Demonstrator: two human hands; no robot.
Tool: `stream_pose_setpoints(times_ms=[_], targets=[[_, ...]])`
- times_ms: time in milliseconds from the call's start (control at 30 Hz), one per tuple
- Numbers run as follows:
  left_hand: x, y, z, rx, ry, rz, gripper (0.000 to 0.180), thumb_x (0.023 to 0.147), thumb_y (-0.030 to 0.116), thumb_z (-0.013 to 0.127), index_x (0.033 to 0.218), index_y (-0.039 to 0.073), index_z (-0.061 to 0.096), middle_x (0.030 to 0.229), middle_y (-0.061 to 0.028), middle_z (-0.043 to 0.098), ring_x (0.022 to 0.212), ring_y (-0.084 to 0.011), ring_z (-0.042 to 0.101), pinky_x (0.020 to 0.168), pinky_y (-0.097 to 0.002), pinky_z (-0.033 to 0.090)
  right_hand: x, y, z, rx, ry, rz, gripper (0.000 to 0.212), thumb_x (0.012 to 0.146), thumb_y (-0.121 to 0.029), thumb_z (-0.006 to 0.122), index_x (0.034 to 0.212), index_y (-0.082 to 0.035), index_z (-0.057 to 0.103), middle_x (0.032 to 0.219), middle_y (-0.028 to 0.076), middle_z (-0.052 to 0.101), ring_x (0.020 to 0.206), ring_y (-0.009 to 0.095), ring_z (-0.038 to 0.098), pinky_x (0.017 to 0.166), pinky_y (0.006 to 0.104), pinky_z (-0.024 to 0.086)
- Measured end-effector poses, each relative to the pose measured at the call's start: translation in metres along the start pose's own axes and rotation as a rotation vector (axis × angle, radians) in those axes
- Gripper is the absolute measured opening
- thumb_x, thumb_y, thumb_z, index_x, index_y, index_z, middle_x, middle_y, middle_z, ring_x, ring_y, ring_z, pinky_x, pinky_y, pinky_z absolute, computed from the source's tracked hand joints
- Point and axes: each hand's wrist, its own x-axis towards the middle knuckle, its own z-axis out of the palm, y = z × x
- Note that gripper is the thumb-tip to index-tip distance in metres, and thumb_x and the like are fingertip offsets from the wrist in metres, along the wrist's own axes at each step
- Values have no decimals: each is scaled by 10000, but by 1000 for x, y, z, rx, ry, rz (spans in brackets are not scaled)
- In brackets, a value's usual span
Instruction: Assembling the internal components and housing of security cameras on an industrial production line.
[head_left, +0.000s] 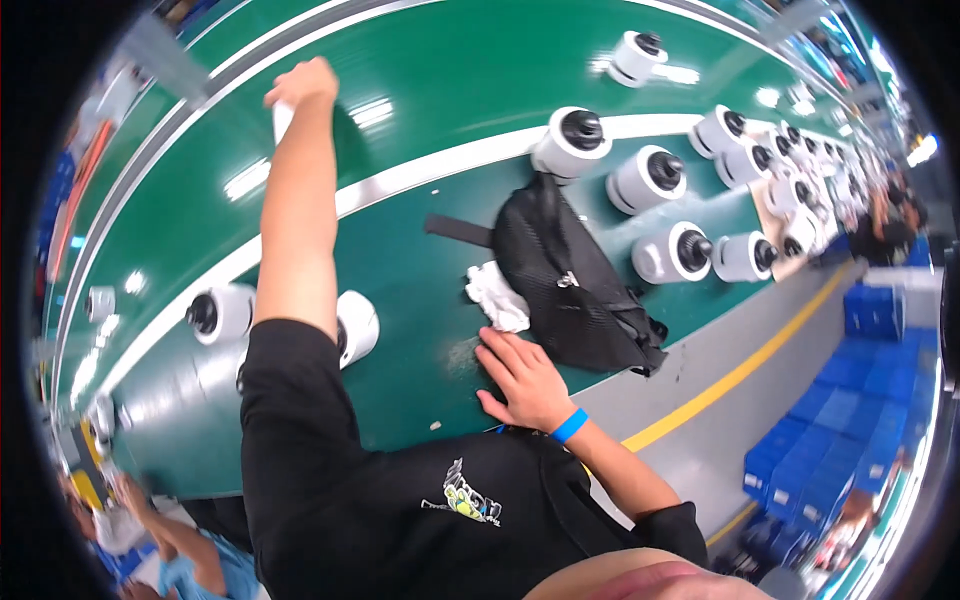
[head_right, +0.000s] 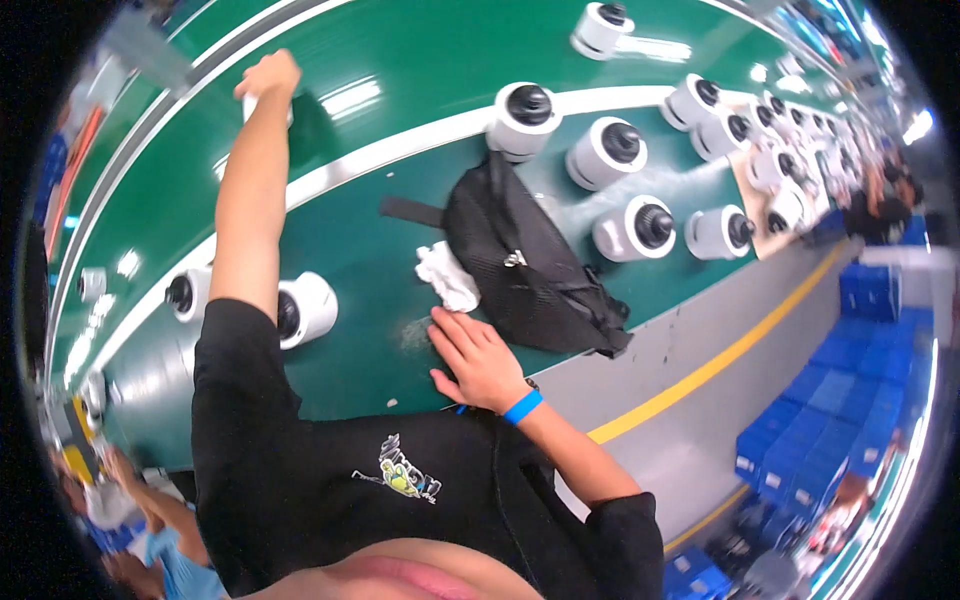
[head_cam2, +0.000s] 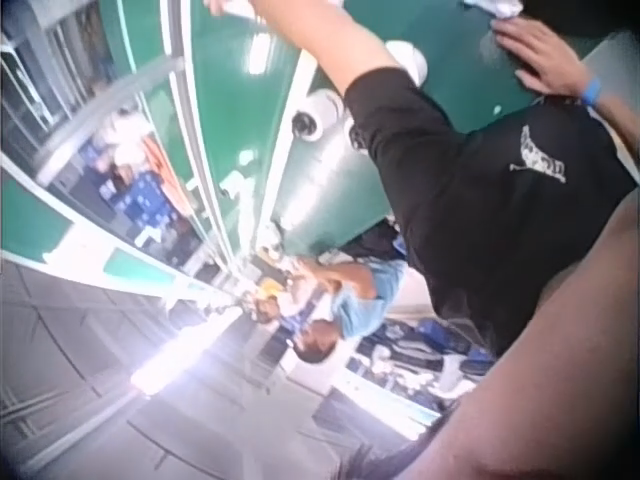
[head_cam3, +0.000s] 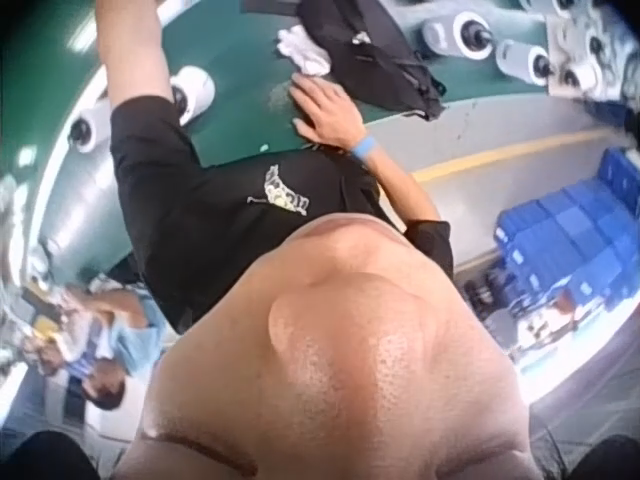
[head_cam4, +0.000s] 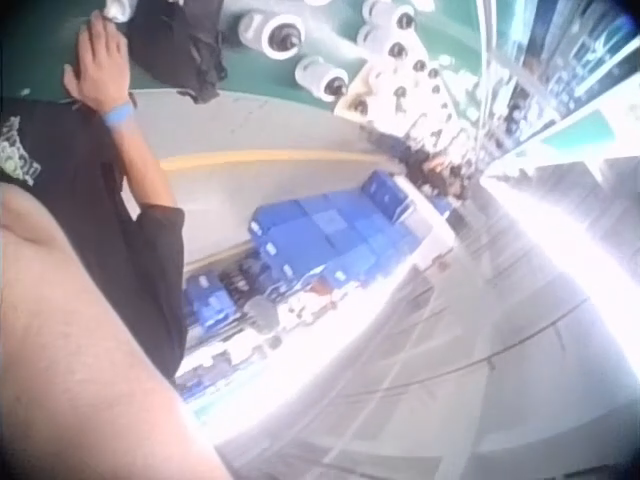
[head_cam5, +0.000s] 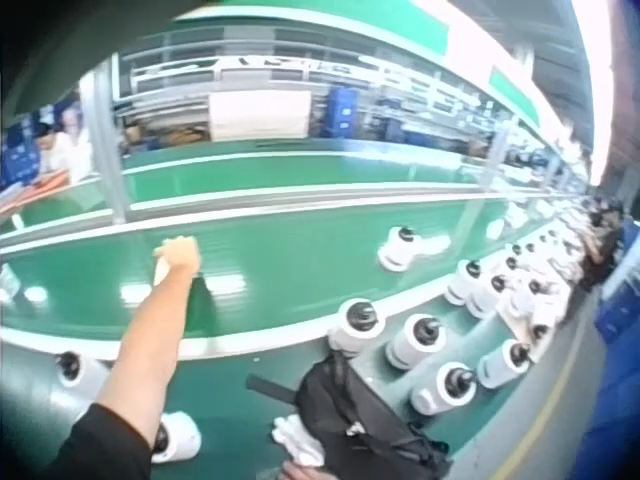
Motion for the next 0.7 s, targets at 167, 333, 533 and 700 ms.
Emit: stream_pose_setpoints(times_ms=[167,333,533,700], targets=[[-5,26,-15,287,-214,93,322,870,128,475,1141,136,649,1201,-93,612,1040,-351,603,759,-660,414,-3,-2,-4,4,31,-11,561,740,-289,654,1203,0,525,1362,152,442,1188,286,470,960,385,395],[-14,25,-22,265,-247,141,357,857,153,506,1197,132,613,1275,-84,567,1137,-364,554,821,-678,418,-8,3,-4,2,45,11,562,745,-292,649,1207,-2,517,1365,154,438,1179,292,473,953,387,397],[15,-34,-11,96,-240,261,617,808,590,549,1275,186,538,1360,-75,486,1248,-291,461,982,-611,339,-3,4,8,16,36,-26,547,756,-292,638,1201,2,518,1361,161,437,1192,317,466,966,411,388],[-2,-43,-48,-43,33,473,637,755,389,693,1209,-10,489,1208,-240,543,1098,-407,533,943,-438,433,-11,12,-5,-49,71,14,558,763,-287,647,1227,-17,496,1365,170,426,1213,338,452,961,408,384]])
